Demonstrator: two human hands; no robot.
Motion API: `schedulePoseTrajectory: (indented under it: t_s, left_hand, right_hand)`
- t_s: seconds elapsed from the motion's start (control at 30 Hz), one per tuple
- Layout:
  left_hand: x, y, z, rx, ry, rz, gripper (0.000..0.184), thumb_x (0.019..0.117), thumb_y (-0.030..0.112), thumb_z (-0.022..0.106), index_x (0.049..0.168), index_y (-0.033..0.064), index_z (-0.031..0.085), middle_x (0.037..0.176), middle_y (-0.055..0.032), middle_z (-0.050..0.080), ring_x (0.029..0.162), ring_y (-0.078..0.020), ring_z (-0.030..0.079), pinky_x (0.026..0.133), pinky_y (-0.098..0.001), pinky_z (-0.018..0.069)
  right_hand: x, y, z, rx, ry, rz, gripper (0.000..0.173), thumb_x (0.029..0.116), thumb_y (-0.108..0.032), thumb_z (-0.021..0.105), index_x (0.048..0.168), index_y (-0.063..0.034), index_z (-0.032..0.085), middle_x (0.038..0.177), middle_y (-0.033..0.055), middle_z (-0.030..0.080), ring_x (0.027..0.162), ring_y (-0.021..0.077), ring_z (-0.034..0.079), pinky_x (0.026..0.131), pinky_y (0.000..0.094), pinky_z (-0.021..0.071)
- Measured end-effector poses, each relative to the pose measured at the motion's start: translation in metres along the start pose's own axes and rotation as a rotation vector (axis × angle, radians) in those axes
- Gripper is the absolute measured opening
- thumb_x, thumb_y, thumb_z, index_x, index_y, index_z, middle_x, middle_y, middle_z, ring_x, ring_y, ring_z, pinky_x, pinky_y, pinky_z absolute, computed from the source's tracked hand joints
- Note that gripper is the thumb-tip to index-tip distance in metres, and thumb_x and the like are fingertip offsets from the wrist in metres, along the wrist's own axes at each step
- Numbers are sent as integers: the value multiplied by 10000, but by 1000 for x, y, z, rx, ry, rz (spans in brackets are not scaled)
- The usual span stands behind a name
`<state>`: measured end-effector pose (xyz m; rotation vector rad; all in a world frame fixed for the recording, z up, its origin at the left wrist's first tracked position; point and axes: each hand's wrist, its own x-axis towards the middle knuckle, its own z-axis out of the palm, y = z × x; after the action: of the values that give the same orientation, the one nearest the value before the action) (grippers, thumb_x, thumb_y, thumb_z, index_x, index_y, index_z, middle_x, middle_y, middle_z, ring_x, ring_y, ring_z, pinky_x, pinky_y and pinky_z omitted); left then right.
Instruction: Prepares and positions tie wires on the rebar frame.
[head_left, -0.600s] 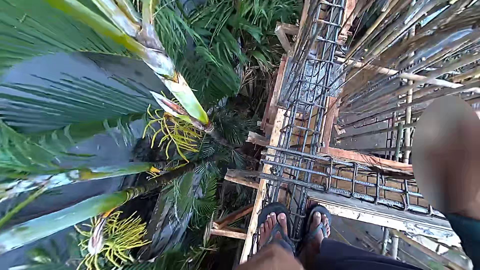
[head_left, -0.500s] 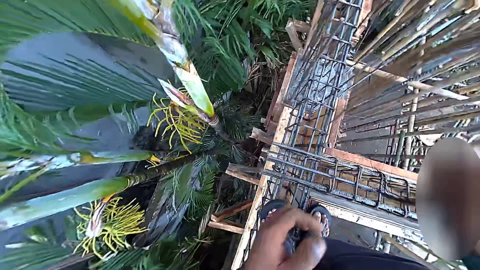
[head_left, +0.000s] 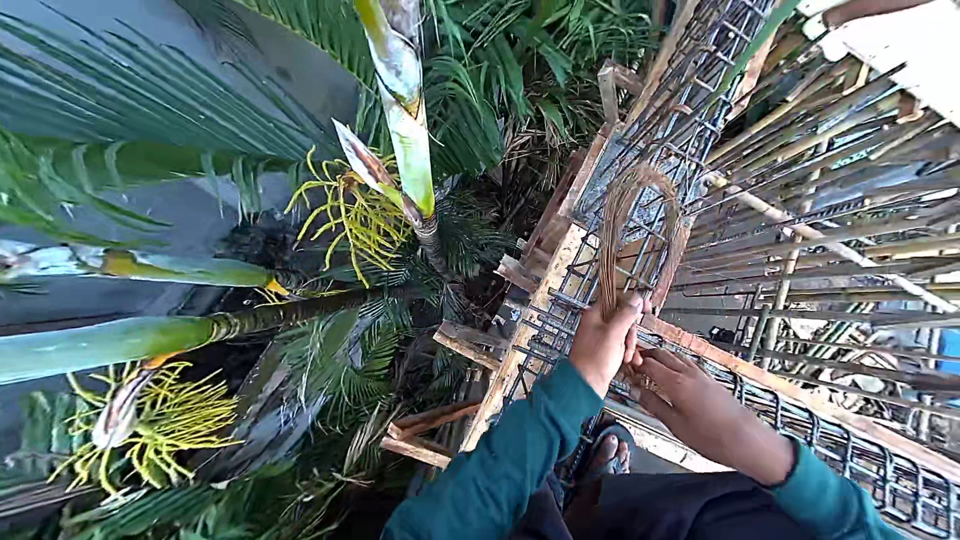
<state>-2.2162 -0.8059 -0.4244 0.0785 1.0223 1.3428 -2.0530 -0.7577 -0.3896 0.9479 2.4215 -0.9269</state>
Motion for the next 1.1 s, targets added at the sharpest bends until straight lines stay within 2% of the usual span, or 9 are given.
schedulePoseTrajectory:
  t_s: [0.07,0.13,0.23,0.4,0.5,0.57,0.77,0.93,1.1]
  left_hand:
    - [0,-18,-3,124,-23,38,185,1074,141,503,1096,2,623,675,33,482,520,-49,451,536,-214,454]
    - [-2,-32,-3,260,-91,87,201,1051,155,547,1144,5,644,838,16,590,598,-18,484,570,-198,448]
    - [-6,-42,6,324,-186,132,197,1024,159,577,1142,15,643,844,30,600,618,-8,497,571,-192,442]
    - [-8,-47,19,290,-224,177,222,1030,186,550,1154,14,615,838,44,601,647,1,519,603,-184,460]
    - [-8,-54,19,295,-264,215,339,1056,272,500,1236,-5,579,861,41,579,681,-10,525,627,-195,478]
    - [-8,-57,19,312,-266,234,360,1068,300,450,1215,-1,581,813,59,544,659,-10,511,612,-193,469]
    - [-10,-57,20,309,-218,309,304,1087,200,426,1134,-14,637,796,44,604,683,-21,574,663,-196,519]
    - [-11,-58,22,285,-182,331,271,1076,161,440,1150,-33,616,810,26,613,688,-36,588,668,-212,532]
    - [-12,-54,22,218,-172,344,157,1068,130,451,1114,11,543,788,36,588,668,-46,597,651,-214,544]
  right_hand:
    - [0,11,-21,175,52,23,383,1009,-363,615,1242,-70,695,1301,142,662,1256,312,606,1054,587,479]
    - [-2,14,-38,368,262,91,361,1022,-359,572,1215,-82,701,1146,57,719,1066,160,687,940,413,573]
    - [3,9,-45,640,481,120,262,1026,-272,547,1109,-84,710,880,-11,726,796,84,706,769,296,614]
    - [5,9,-47,827,552,36,212,1009,-157,521,1008,-77,717,787,-9,697,714,103,676,717,281,600]
    - [4,8,-46,781,589,42,150,986,-225,607,918,-123,694,734,-29,670,680,79,656,662,253,574]
    - [4,8,-46,722,618,55,167,978,-268,644,874,-140,673,703,-38,653,655,69,641,624,239,550]
    - [-1,10,-50,505,615,88,241,1027,-291,566,878,-164,705,724,-58,688,685,52,675,631,253,568]
    - [-4,7,-53,444,642,117,211,1003,-293,613,843,-175,684,658,-81,609,586,28,582,538,226,481]
    - [-2,9,-54,745,605,67,152,989,-156,630,875,-88,703,739,10,697,682,112,686,680,268,603]
